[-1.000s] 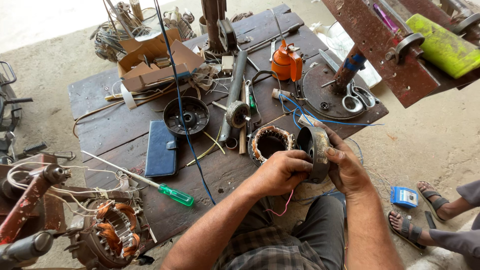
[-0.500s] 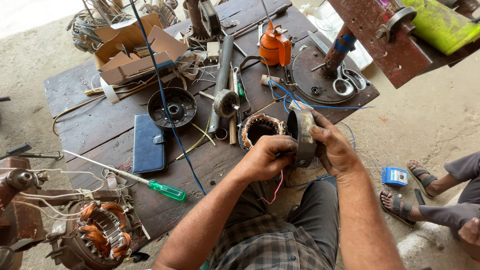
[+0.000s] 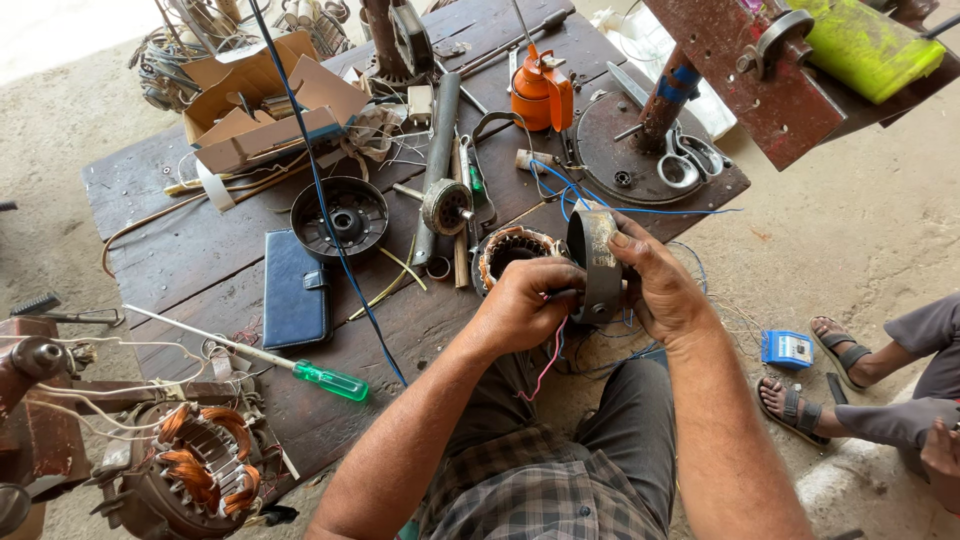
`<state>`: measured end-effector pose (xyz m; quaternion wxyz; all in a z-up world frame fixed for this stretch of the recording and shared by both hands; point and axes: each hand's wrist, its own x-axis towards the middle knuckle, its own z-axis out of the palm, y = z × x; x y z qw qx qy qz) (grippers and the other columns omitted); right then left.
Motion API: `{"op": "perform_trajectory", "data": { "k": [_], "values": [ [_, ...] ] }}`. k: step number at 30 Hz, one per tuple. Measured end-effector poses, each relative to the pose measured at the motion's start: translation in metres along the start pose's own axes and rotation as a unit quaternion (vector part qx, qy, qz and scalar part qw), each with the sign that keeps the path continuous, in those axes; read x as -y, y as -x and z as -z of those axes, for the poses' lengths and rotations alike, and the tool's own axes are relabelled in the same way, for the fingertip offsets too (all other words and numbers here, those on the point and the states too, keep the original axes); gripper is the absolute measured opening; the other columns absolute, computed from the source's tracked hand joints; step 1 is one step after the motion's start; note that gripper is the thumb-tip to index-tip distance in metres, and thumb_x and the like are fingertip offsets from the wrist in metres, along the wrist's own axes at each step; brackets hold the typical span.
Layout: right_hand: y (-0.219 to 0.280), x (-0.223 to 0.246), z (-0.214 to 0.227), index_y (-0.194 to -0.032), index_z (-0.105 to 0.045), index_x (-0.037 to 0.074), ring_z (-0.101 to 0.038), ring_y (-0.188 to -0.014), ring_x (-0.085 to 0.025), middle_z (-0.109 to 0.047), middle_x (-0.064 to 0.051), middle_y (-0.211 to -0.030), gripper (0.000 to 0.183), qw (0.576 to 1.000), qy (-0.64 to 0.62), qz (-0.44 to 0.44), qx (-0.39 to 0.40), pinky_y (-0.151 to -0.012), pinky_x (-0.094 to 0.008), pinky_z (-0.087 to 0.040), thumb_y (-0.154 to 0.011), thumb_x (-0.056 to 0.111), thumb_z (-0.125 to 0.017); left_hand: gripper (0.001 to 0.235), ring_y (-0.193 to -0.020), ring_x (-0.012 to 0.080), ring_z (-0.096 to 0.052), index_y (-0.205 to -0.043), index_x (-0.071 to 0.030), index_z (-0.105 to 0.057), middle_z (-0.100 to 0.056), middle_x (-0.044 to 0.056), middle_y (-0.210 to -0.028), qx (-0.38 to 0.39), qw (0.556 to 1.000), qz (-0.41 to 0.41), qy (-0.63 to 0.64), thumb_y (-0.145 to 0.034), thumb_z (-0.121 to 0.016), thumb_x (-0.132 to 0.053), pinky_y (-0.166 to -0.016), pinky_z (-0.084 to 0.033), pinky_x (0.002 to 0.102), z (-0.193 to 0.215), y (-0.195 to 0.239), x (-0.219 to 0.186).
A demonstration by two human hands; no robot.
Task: The person disassembles a motor, removes the rotor, and uses a test light to check the stator windings. They then reassemble the motor and place the rotor back into the stator.
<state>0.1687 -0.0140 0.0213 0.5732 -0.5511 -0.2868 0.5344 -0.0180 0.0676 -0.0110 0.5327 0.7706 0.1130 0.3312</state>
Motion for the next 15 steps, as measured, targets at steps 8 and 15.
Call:
{"op": "perform_trajectory", "data": {
  "k": [8,15],
  "values": [
    [0.0,0.001,0.009,-0.144,-0.056,0.007,-0.068,-0.105,-0.016,-0.07,-0.006,-0.119,0.072,0.997,-0.058,0.002,0.044,-0.088,-0.033,-0.058,-0.085,0.045,-0.071,0.027,-0.092,0.0252,-0.073,-0.108,-0.007,-0.075,-0.071,0.009,-0.101,-0.051,0.994,-0.049,-0.086,-0.084,-0.071,0.005,-0.078,-0.06,0.033,-0.002,0.001,-0.012],
    [-0.001,-0.004,0.017,-0.147,-0.054,0.005,-0.069,-0.103,-0.017,-0.069,-0.008,-0.121,0.068,0.992,-0.111,0.013,0.063,-0.086,-0.033,-0.059,-0.091,0.041,-0.069,0.024,-0.094,0.0263,-0.073,-0.11,-0.009,-0.075,-0.071,0.008,-0.103,-0.063,0.986,-0.067,-0.137,-0.087,-0.073,0.0,-0.081,-0.06,0.034,-0.006,0.006,-0.021]
  ]
}}
